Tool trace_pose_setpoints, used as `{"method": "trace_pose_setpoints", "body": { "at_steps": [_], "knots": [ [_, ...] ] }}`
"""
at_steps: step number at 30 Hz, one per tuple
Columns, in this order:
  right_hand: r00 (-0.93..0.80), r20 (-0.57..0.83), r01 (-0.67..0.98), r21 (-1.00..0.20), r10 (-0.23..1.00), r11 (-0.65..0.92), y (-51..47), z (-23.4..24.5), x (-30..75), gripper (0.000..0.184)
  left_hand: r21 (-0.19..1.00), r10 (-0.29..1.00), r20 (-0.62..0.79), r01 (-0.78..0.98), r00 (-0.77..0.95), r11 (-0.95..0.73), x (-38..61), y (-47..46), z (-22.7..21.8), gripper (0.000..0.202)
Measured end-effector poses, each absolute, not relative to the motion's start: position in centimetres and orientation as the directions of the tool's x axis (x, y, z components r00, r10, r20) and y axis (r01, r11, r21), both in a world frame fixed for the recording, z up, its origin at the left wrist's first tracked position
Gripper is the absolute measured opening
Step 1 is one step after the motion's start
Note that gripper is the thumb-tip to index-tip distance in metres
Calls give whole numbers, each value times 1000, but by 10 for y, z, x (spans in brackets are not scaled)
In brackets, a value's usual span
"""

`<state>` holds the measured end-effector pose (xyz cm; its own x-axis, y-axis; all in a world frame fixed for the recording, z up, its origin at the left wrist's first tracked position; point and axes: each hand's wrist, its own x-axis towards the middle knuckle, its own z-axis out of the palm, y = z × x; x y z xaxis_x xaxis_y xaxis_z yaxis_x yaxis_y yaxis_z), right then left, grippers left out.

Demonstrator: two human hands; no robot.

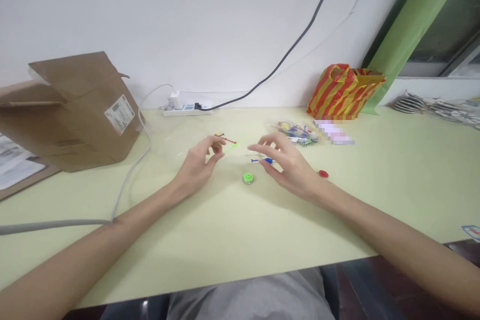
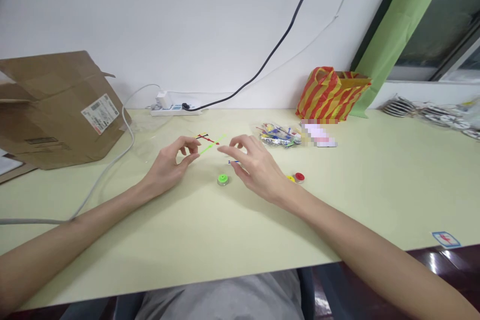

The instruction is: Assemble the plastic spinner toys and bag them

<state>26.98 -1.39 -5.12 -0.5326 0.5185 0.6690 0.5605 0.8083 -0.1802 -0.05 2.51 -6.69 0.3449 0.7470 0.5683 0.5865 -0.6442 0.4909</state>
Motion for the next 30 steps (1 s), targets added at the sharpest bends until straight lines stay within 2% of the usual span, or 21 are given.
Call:
{"method": "trace_pose_setpoints", "body": {
  "at_steps": [3,6,8,13,16,20,26,28,30],
  "knots": [
    [-490,693,603,-169,529,780,-14,-50,270,44,621,777,510,468,368,-629,12,8,-61,20],
    [-511,679,583,-177,527,793,-11,-54,270,31,715,799,461,372,387,-593,17,0,-56,23],
    [-523,661,562,-207,538,800,-9,-58,269,21,761,808,431,319,403,-565,16,1,-56,24],
    [-543,595,537,-297,593,790,-9,-67,268,23,832,815,376,227,441,-507,11,6,-59,27],
    [-545,583,538,-308,603,785,-10,-69,267,24,775,785,367,304,499,-555,13,3,-59,26],
    [-543,597,555,-273,591,786,-12,-69,266,25,660,740,343,412,579,-628,18,-3,-59,15],
    [-544,570,555,-306,615,774,-12,-68,265,23,589,727,374,458,575,-665,19,-3,-61,12],
    [-553,554,558,-308,622,770,-11,-69,265,22,505,679,437,464,590,-728,17,-1,-63,12],
    [-565,537,564,-303,626,768,-10,-69,265,20,358,591,497,470,636,-807,16,2,-65,14]
  ]
}}
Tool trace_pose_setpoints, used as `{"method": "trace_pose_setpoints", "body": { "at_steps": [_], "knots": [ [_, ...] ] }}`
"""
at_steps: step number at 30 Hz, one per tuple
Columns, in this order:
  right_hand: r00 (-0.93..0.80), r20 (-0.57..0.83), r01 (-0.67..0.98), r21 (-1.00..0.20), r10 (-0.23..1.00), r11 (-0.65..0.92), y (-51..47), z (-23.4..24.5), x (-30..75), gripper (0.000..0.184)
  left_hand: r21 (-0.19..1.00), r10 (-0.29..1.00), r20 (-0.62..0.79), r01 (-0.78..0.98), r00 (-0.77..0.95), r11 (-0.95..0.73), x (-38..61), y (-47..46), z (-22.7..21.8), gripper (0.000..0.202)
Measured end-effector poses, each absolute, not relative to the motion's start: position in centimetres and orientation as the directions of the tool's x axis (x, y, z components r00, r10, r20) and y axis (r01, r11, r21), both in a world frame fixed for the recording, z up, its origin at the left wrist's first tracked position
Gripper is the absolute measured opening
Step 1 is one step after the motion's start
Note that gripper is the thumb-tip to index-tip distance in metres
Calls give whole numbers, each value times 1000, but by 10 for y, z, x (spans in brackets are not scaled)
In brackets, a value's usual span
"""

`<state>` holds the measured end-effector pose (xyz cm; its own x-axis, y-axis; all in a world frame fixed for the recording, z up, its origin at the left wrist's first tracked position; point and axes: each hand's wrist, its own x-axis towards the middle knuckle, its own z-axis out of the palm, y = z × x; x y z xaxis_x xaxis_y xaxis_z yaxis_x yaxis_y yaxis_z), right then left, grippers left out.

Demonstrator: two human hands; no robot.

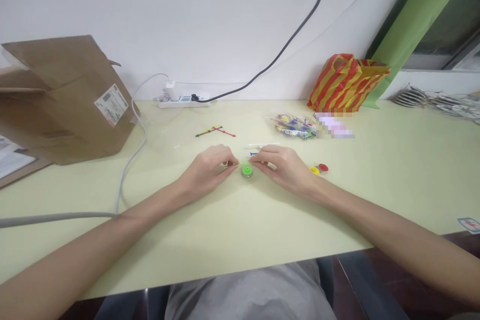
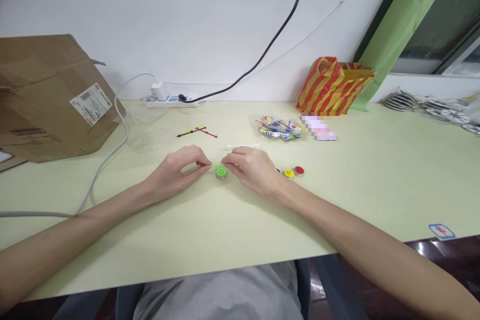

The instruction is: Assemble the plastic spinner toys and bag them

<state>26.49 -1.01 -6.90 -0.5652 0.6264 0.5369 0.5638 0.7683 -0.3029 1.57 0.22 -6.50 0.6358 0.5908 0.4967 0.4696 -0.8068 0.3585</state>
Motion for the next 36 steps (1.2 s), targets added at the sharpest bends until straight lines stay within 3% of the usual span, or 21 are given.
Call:
{"method": "trace_pose_setpoints", "body": {
  "at_steps": [4,9,28,36],
  "knots": [
    [-591,498,568,-301,635,766,-11,-67,265,17,104,445,507,460,738,-882,14,5,-68,20],
    [-621,451,581,-285,641,763,-12,-64,264,19,-4,391,493,452,777,-892,14,7,-69,21],
    [-660,445,570,-227,605,789,-2,-70,269,24,-46,350,509,431,786,-901,14,11,-75,21],
    [-700,458,574,-96,548,814,-2,-72,267,28,8,342,525,397,779,-918,13,12,-75,21]
  ]
}}
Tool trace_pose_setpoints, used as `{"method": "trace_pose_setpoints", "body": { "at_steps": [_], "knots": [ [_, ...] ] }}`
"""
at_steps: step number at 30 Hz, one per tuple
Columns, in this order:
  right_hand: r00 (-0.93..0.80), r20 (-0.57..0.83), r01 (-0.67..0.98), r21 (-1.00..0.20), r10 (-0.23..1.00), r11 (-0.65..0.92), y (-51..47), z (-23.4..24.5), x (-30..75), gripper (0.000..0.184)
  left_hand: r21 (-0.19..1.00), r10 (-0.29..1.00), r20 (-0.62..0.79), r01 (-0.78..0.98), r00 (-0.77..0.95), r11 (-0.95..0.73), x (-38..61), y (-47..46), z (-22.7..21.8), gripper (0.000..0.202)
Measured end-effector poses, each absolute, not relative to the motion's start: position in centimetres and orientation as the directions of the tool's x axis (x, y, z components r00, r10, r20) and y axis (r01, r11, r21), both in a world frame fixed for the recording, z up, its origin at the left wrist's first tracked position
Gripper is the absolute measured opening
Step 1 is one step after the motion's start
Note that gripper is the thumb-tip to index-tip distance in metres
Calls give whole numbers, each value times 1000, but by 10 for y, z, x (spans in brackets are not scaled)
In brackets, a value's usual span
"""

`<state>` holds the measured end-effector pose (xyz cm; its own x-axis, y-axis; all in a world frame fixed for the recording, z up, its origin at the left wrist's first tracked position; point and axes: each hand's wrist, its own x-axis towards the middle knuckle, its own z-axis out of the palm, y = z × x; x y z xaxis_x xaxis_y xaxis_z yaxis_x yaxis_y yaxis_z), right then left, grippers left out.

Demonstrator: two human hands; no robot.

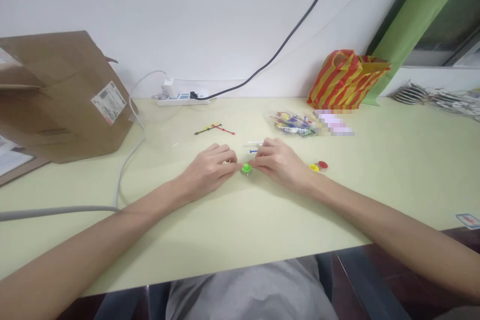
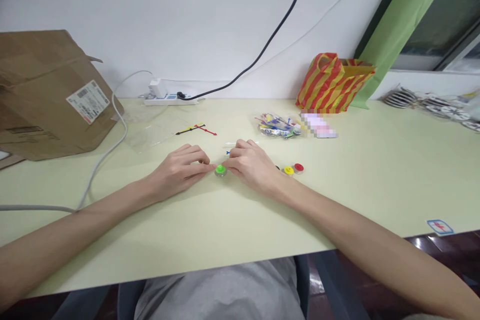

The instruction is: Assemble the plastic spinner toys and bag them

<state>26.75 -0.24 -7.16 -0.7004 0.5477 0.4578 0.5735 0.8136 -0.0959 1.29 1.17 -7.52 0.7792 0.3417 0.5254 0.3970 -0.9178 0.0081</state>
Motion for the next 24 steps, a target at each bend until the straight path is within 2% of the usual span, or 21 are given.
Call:
{"method": "trace_pose_setpoints", "body": {
  "at_steps": [5,10,14,18,21,24],
  "knots": [
    [-733,437,559,-51,521,828,-2,-70,267,30,59,364,488,386,794,-921,14,11,-71,24],
    [-783,373,556,62,498,829,-3,-65,266,31,106,383,457,378,803,-920,16,8,-68,26],
    [-814,346,541,162,466,825,-6,-65,262,31,69,365,440,374,821,-925,17,7,-68,29],
    [-823,339,538,208,456,817,-7,-68,262,29,44,366,417,384,832,-922,18,7,-68,30],
    [-839,309,520,208,448,829,-6,-68,264,28,-1,354,408,388,842,-922,18,8,-68,29],
    [-838,304,512,152,453,845,-4,-67,266,28,-59,320,421,377,849,-924,17,8,-70,27]
  ]
}}
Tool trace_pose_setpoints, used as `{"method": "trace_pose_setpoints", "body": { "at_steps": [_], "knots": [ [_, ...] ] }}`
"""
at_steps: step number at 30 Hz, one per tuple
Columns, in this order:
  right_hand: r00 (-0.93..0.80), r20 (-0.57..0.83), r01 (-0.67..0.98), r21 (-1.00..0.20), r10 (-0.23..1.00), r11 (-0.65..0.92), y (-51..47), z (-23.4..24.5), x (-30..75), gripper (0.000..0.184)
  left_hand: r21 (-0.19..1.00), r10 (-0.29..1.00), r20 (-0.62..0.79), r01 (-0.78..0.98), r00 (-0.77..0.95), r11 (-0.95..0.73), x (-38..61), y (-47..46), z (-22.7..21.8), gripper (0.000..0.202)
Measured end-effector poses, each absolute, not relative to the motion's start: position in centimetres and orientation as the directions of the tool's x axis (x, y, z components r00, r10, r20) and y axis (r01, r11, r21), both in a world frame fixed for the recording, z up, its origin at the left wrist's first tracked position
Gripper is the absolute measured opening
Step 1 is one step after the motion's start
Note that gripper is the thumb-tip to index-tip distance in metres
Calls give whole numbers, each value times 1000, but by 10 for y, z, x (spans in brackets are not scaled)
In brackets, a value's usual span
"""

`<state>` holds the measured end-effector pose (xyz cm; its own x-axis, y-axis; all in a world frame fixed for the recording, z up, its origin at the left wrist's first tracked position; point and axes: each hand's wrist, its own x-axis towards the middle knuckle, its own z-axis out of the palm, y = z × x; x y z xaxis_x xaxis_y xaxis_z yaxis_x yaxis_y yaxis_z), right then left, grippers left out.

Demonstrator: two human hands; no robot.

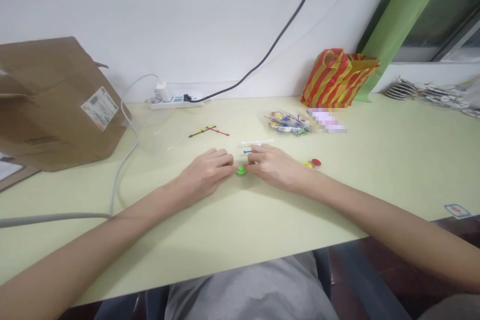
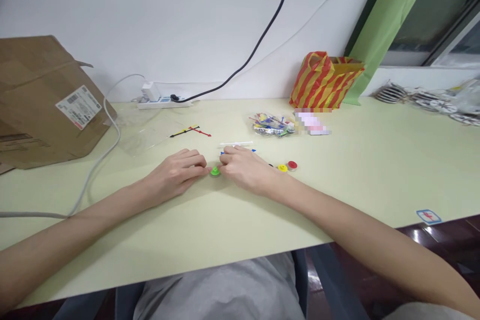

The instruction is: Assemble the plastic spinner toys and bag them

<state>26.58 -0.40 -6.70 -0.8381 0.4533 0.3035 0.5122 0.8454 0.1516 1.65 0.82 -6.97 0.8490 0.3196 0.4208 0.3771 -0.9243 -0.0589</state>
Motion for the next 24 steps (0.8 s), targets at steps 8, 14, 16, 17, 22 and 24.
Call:
{"method": "trace_pose_setpoints", "body": {
  "at_steps": [8,14,16,17,22,24],
  "knots": [
    [-761,393,565,9,516,825,-4,-69,251,24,-119,254,491,353,833,-928,14,10,-75,18],
    [-798,398,551,177,452,816,-2,-71,248,24,-180,211,545,359,811,-916,17,7,-70,13],
    [-817,383,537,233,431,811,-1,-70,249,24,-202,197,557,362,807,-910,17,7,-70,15],
    [-824,378,531,253,422,809,-1,-69,250,24,-211,190,559,360,807,-909,17,7,-70,16],
    [-846,365,503,304,389,809,-4,-62,250,26,-237,167,570,356,804,-904,16,8,-71,19],
    [-851,360,497,317,383,808,-5,-60,251,27,-244,163,576,358,801,-901,17,7,-71,19]
  ]
}}
